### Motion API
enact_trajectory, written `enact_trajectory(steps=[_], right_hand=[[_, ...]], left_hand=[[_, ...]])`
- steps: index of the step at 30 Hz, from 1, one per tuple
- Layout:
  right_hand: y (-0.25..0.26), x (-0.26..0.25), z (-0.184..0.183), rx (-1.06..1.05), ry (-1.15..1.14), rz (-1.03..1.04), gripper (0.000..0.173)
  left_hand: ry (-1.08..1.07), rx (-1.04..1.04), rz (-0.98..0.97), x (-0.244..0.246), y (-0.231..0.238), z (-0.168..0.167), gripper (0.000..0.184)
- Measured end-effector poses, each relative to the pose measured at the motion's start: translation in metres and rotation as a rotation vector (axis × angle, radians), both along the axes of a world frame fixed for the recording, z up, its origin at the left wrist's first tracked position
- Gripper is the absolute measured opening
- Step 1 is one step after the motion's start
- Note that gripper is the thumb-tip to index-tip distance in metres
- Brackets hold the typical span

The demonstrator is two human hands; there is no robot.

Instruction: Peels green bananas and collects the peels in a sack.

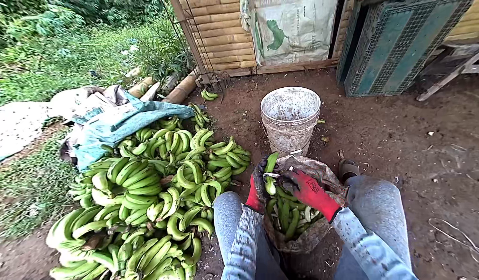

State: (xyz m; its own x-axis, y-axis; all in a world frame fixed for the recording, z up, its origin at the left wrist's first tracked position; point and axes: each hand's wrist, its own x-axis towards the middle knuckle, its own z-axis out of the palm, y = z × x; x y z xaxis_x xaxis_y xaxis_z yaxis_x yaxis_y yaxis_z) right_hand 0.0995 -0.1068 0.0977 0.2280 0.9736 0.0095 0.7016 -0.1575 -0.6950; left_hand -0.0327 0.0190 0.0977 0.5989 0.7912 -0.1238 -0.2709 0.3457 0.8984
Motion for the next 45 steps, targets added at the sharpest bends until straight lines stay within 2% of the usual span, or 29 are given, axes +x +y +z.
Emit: enact_trajectory(steps=[4, 8, 10, 13, 14, 17, 20, 23, 25, 28, 30, 32, 34, 36, 38, 40, 42, 45], right_hand=[[0.023, 0.011, -0.018, -0.149, -0.078, -0.205, 0.047], [0.029, 0.008, -0.026, -0.105, -0.016, -0.281, 0.045], [0.026, 0.007, -0.026, -0.054, 0.042, -0.291, 0.045], [0.027, 0.024, -0.033, -0.142, 0.047, -0.392, 0.042], [0.027, 0.029, -0.034, -0.145, 0.053, -0.406, 0.041], [0.015, 0.011, -0.028, -0.011, 0.146, -0.233, 0.041], [0.002, -0.012, -0.024, 0.038, 0.195, 0.032, 0.040], [0.010, -0.007, -0.018, -0.068, 0.017, -0.057, 0.043], [0.023, 0.010, -0.018, -0.096, -0.077, -0.231, 0.044], [0.029, 0.031, -0.024, -0.073, -0.028, -0.392, 0.040], [0.019, 0.019, -0.019, -0.063, 0.053, -0.298, 0.040], [0.004, 0.001, -0.017, -0.040, 0.106, -0.118, 0.040], [0.000, -0.011, -0.017, -0.053, 0.076, -0.011, 0.039], [0.007, -0.008, -0.013, -0.114, -0.049, -0.054, 0.041], [0.019, 0.007, -0.012, -0.186, -0.144, -0.194, 0.043], [0.025, 0.025, -0.020, -0.179, -0.130, -0.347, 0.042], [0.022, 0.027, -0.019, -0.137, -0.045, -0.376, 0.042], [0.005, -0.002, -0.015, -0.064, 0.055, -0.251, 0.044]], left_hand=[[0.180, 0.007, -0.002, -0.009, -0.017, -0.038, 0.043], [0.303, 0.151, 0.035, -0.005, -0.008, -0.036, 0.038], [0.346, 0.284, -0.023, -0.006, -0.004, -0.026, 0.034], [0.693, 0.635, -0.084, -0.011, -0.008, -0.031, 0.037], [0.714, 0.657, -0.053, -0.012, -0.009, -0.032, 0.039], [0.410, 0.343, 0.141, -0.010, 0.002, -0.026, 0.030], [0.139, 0.047, 0.071, -0.008, 0.018, -0.025, 0.039], [0.013, -0.122, -0.020, -0.013, 0.007, -0.030, 0.044], [0.128, -0.090, -0.081, -0.017, -0.005, -0.038, 0.043], [0.396, 0.129, -0.045, -0.021, -0.010, -0.049, 0.042], [0.386, 0.159, 0.106, -0.015, -0.001, -0.048, 0.044], [0.290, 0.162, 0.216, -0.005, 0.013, -0.045, 0.043], [0.172, 0.128, 0.240, -0.002, 0.021, -0.042, 0.043], [0.137, 0.089, 0.101, -0.007, 0.018, -0.046, 0.041], [0.313, 0.125, -0.102, -0.014, 0.013, -0.045, 0.037], [0.463, 0.206, -0.200, -0.016, 0.011, -0.046, 0.038], [0.446, 0.194, -0.131, -0.016, 0.009, -0.053, 0.041], [0.390, 0.116, 0.159, -0.007, 0.007, -0.051, 0.044]])
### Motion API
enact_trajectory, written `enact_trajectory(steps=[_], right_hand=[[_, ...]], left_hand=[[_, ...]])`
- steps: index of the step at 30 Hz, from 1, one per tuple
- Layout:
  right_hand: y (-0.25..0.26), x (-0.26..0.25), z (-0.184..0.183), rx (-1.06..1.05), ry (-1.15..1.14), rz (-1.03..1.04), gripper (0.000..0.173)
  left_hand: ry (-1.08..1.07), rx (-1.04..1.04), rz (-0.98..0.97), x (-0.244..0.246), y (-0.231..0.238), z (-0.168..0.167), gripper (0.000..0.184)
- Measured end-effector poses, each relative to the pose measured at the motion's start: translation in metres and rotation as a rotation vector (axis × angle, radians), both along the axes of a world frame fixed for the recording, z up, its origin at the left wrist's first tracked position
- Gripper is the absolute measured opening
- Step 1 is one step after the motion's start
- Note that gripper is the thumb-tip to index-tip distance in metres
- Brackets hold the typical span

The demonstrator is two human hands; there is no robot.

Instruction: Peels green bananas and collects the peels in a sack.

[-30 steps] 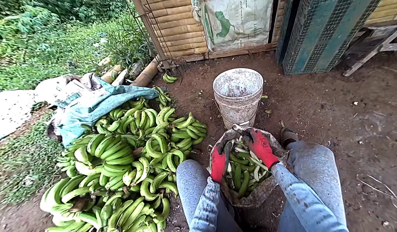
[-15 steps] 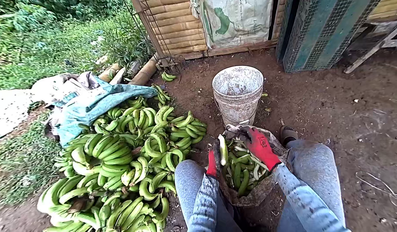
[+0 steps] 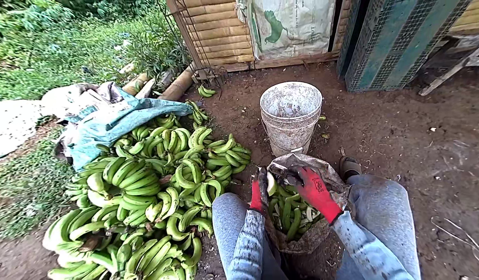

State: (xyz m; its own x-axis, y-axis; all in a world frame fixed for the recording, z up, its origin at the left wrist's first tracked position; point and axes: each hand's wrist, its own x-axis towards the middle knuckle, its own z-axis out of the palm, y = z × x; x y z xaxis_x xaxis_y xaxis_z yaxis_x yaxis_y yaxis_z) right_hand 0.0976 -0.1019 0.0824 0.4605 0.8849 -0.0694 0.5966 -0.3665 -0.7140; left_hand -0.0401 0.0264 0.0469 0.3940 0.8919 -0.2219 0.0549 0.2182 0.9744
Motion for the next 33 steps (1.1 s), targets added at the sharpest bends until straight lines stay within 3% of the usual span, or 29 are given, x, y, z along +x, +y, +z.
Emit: enact_trajectory(steps=[4, 9, 11, 14, 17, 20, 24, 25, 28, 31, 33], right_hand=[[-0.009, -0.031, 0.000, -0.035, -0.075, 0.134, 0.045], [0.009, -0.023, 0.008, -0.203, -0.140, 0.095, 0.046], [0.007, -0.021, 0.007, -0.195, -0.136, 0.115, 0.047], [0.005, -0.024, 0.003, -0.197, -0.194, 0.124, 0.046], [0.011, -0.018, 0.000, -0.221, -0.192, 0.102, 0.047], [0.021, -0.004, -0.004, -0.208, -0.139, 0.055, 0.044], [0.032, 0.024, -0.021, -0.250, -0.057, -0.016, 0.041], [0.031, 0.027, -0.025, -0.240, -0.045, -0.048, 0.040], [0.020, 0.017, -0.019, 0.004, -0.031, -0.048, 0.039], [0.003, 0.007, -0.022, 0.219, -0.025, 0.175, 0.038], [-0.002, 0.007, -0.021, 0.220, -0.043, 0.311, 0.037]], left_hand=[[-0.324, -0.136, 0.270, 0.010, 0.002, 0.007, 0.039], [-0.546, -0.219, 0.184, 0.012, 0.000, 0.007, 0.035], [-0.404, -0.120, 0.183, 0.010, -0.005, 0.006, 0.038], [0.059, 0.091, 0.239, 0.013, -0.012, 0.010, 0.045], [0.182, 0.176, 0.286, 0.020, -0.019, 0.014, 0.040], [0.231, 0.243, 0.076, 0.016, -0.033, 0.018, 0.036], [0.573, 0.472, -0.371, 0.011, -0.050, 0.023, 0.044], [0.565, 0.480, -0.375, 0.013, -0.050, 0.020, 0.045], [0.193, 0.235, -0.038, 0.017, -0.028, 0.007, 0.038], [-0.251, -0.052, 0.116, 0.011, -0.011, 0.006, 0.036], [-0.261, -0.118, 0.147, 0.010, -0.005, 0.013, 0.034]])
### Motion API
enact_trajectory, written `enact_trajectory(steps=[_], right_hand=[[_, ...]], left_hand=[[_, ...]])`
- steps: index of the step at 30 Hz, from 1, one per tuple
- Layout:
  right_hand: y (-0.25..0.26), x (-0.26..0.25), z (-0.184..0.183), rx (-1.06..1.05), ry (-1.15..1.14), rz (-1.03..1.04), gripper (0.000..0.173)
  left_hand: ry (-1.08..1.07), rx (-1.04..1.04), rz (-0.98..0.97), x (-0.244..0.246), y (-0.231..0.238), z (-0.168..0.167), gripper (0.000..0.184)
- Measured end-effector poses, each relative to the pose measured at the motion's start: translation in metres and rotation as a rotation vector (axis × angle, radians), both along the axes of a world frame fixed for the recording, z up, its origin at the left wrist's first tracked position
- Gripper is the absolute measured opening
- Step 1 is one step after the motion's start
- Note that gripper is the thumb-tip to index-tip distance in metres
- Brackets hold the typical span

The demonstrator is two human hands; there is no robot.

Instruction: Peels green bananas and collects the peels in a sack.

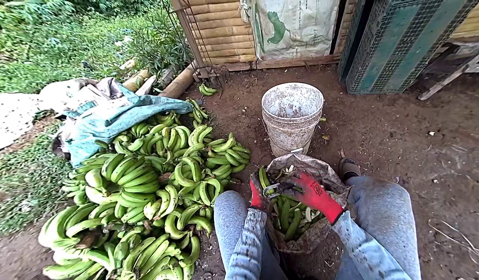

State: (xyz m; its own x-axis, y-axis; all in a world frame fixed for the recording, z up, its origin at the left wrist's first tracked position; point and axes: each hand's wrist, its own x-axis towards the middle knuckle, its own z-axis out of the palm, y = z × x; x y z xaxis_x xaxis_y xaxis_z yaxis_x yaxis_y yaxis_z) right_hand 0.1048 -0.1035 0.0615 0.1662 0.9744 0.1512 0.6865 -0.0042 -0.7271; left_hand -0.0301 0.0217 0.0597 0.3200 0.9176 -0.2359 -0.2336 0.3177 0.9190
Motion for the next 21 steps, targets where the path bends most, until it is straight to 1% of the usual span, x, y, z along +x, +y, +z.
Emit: enact_trajectory(steps=[1, 2, 3, 4, 5, 6, 7, 9, 10, 11, 13, 14, 16, 17, 19, 21], right_hand=[[-0.001, 0.001, 0.000, -0.006, -0.006, 0.025, 0.037], [-0.002, 0.003, 0.001, -0.010, 0.003, 0.022, 0.037], [-0.003, 0.006, 0.002, -0.015, 0.012, 0.000, 0.038], [-0.005, 0.008, 0.003, -0.018, 0.027, -0.029, 0.038], [-0.007, 0.010, 0.005, -0.019, 0.039, -0.055, 0.039], [-0.009, 0.012, 0.007, -0.023, 0.048, -0.068, 0.038], [-0.010, 0.014, 0.008, -0.025, 0.046, -0.065, 0.038], [-0.011, 0.013, 0.006, -0.029, 0.018, -0.011, 0.037], [-0.010, 0.011, 0.005, -0.053, -0.006, 0.024, 0.038], [-0.008, 0.009, 0.004, -0.074, -0.027, 0.041, 0.038], [-0.003, 0.004, 0.008, -0.118, -0.087, 0.007, 0.040], [-0.002, 0.002, 0.009, -0.150, -0.117, -0.015, 0.041], [0.003, -0.003, 0.008, -0.186, -0.145, -0.063, 0.041], [0.006, -0.005, 0.006, -0.185, -0.142, -0.097, 0.041], [0.013, -0.008, 0.005, -0.228, -0.094, -0.171, 0.042], [0.019, -0.008, 0.002, -0.305, -0.039, -0.233, 0.044]], left_hand=[[0.156, 0.066, 0.014, 0.002, 0.002, 0.000, 0.028], [0.374, 0.182, 0.017, 0.003, 0.004, -0.003, 0.025], [0.559, 0.292, -0.027, 0.004, 0.006, -0.008, 0.042], [0.644, 0.358, -0.064, 0.005, 0.006, -0.015, 0.053], [0.584, 0.318, -0.068, 0.006, 0.005, -0.021, 0.046], [0.432, 0.201, -0.058, 0.006, 0.003, -0.023, 0.031], [0.236, 0.046, -0.062, 0.005, 0.000, -0.020, 0.029], [-0.168, -0.274, -0.080, 0.005, -0.005, -0.011, 0.045], [-0.294, -0.336, -0.120, 0.002, -0.006, -0.010, 0.049], [-0.353, -0.351, -0.138, 0.000, -0.005, -0.010, 0.052], [-0.317, -0.291, -0.109, 0.003, -0.006, -0.007, 0.048], [-0.258, -0.222, -0.091, 0.004, -0.008, -0.007, 0.042], [-0.104, -0.021, -0.092, 0.002, -0.011, -0.008, 0.032], [-0.033, 0.063, -0.110, 0.000, -0.013, -0.009, 0.030], [0.103, 0.157, -0.142, -0.001, -0.018, -0.010, 0.033], [0.239, 0.190, -0.139, 0.000, -0.024, -0.012, 0.036]])
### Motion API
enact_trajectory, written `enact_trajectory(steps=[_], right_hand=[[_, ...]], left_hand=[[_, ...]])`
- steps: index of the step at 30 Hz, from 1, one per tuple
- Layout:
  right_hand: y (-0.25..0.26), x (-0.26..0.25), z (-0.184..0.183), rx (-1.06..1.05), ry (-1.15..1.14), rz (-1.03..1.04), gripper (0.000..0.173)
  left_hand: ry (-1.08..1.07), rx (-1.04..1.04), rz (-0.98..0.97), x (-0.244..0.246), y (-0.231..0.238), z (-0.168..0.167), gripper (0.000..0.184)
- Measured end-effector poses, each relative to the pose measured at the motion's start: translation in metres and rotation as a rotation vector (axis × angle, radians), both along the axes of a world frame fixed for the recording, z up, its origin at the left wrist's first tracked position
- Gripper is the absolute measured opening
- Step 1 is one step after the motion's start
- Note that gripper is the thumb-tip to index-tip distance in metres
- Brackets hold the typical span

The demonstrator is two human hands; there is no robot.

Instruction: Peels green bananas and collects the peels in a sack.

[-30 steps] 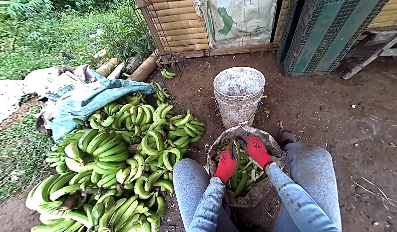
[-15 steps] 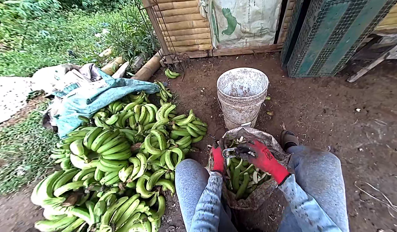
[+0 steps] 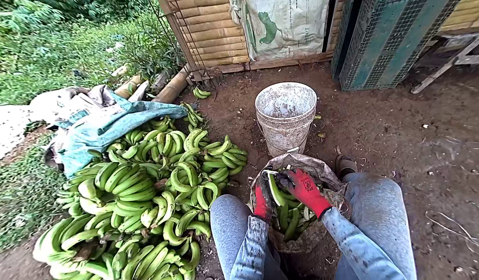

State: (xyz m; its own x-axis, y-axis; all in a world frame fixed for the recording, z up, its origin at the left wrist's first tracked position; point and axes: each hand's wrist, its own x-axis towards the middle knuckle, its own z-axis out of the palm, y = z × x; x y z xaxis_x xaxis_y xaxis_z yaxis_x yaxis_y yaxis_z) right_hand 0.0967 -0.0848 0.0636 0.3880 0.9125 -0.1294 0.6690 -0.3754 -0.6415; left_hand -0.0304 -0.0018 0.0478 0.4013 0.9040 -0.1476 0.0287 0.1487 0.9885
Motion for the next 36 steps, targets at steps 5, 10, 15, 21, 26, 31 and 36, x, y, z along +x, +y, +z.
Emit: enact_trajectory(steps=[5, 10, 15, 21, 26, 31, 36], right_hand=[[0.006, 0.009, -0.013, -0.069, 0.057, -0.179, 0.044], [-0.016, 0.025, 0.005, 0.193, 0.282, 0.179, 0.035], [-0.019, 0.018, 0.006, 0.122, 0.070, 0.301, 0.038], [-0.006, 0.011, 0.001, 0.068, 0.001, -0.148, 0.042], [-0.009, 0.031, 0.009, 0.042, 0.007, -0.280, 0.041], [-0.011, 0.026, 0.010, -0.006, 0.042, -0.281, 0.039], [-0.023, 0.041, 0.025, 0.139, 0.113, -0.456, 0.037]], left_hand=[[0.167, 0.054, 0.050, 0.003, -0.005, -0.010, 0.035], [-0.480, -0.465, -0.055, -0.004, 0.024, -0.005, 0.040], [-0.369, -0.234, -0.090, -0.004, 0.019, 0.001, 0.030], [0.159, -0.001, -0.048, -0.014, 0.005, 0.011, 0.027], [0.421, 0.552, 0.159, 0.016, 0.026, 0.052, 0.034], [0.185, 1.008, 0.180, 0.115, 0.097, 0.173, 0.045], [0.645, 0.775, -0.192, 0.107, 0.098, 0.115, 0.058]])
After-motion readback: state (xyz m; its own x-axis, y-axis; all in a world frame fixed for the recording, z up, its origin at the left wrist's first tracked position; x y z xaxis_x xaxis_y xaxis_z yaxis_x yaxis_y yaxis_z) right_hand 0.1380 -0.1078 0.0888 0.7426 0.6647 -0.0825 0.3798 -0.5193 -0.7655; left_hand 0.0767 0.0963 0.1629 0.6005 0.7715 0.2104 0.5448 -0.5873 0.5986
